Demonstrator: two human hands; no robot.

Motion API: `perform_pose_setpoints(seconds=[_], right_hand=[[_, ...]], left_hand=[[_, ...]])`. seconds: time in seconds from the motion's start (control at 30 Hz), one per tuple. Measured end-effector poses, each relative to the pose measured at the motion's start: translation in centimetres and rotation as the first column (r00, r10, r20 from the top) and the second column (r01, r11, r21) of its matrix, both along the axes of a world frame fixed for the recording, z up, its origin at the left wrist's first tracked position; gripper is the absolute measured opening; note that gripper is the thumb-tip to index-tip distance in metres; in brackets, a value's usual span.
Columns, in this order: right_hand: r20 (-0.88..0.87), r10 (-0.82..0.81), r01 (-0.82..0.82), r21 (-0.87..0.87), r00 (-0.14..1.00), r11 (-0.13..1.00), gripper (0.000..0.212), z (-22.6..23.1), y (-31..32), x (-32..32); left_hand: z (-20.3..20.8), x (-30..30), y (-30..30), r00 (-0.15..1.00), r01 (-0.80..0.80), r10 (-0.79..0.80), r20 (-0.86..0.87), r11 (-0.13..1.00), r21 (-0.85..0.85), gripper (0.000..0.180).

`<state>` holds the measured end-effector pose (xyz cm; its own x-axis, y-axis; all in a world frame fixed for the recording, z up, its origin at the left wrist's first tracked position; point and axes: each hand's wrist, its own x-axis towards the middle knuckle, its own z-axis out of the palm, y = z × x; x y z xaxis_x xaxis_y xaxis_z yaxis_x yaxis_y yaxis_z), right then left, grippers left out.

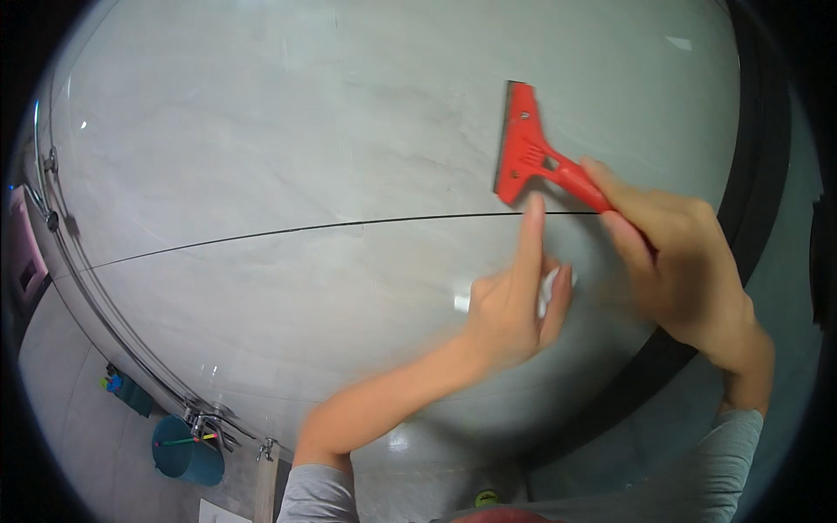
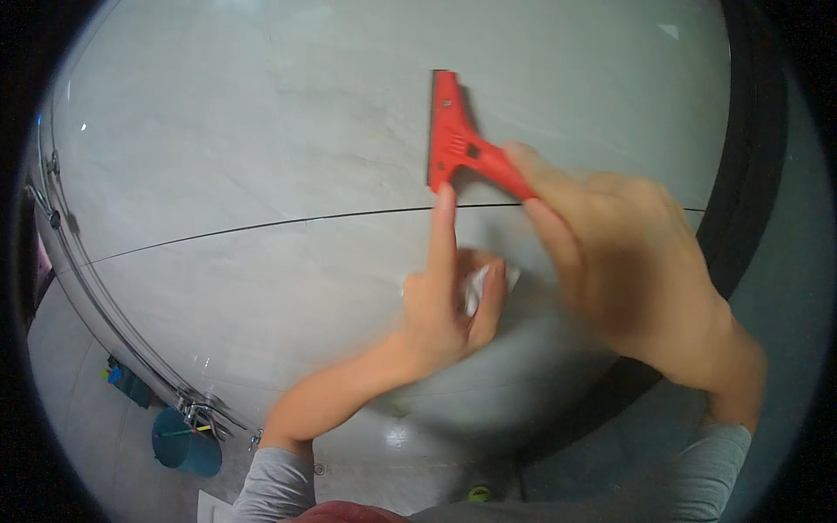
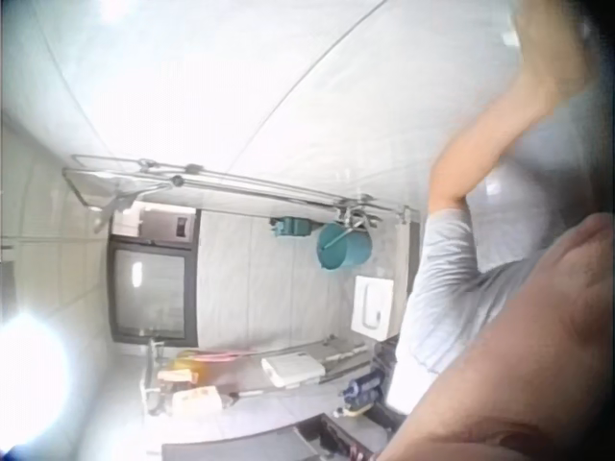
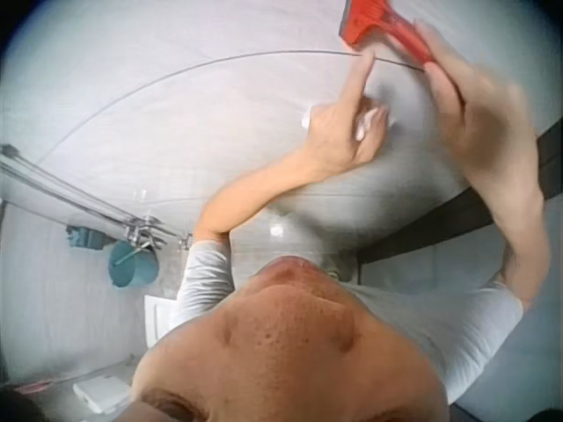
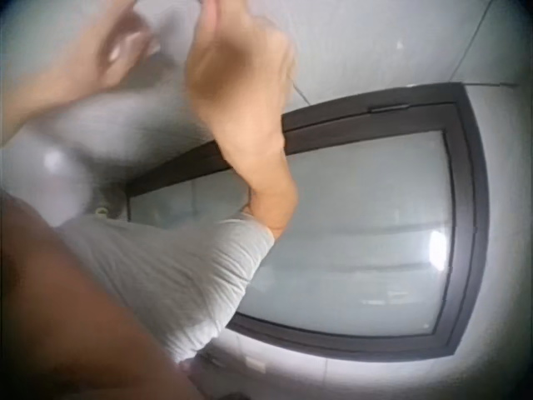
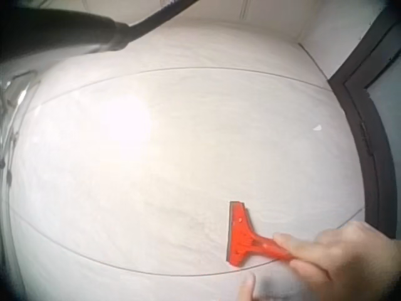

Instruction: The person scrapes a bathroom wall using a handheld tool, rinses the area with a shower head, and wipes the wall and the tool with a cloth.

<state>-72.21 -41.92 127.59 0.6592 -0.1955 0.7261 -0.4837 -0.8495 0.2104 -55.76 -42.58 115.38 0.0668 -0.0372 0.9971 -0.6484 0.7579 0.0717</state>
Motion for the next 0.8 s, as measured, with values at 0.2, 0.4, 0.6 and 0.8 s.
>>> perform_pose_setpoints(seconds=[0.2,0.4,0.6,0.8], right_hand=[[-0.084,0.085,-0.101,-0.199,0.993,0.975,0.034,-0.7,1.1,4.0],[-0.011,-0.015,0.013,-0.156,1.000,0.988,0.034,0.2,1.8,1.9],[-0.068,-0.026,0.012,-0.195,0.997,0.981,0.036,0.3,1.8,2.8],[-0.095,0.031,-0.060,-0.320,0.995,0.946,0.036,-0.4,2.7,5.5]], left_hand=[[-3.7,1.2,2.3,0.995,-0.084,0.076,0.064,0.987,0.138,0.050],[-11.5,3.4,6.6,0.980,0.026,0.072,-0.185,0.878,0.477,0.044],[-15.0,2.6,9.3,0.973,0.080,0.063,-0.223,0.814,0.575,0.037],[-15.9,1.7,11.0,0.959,0.100,0.112,-0.262,0.728,0.679,0.029]])
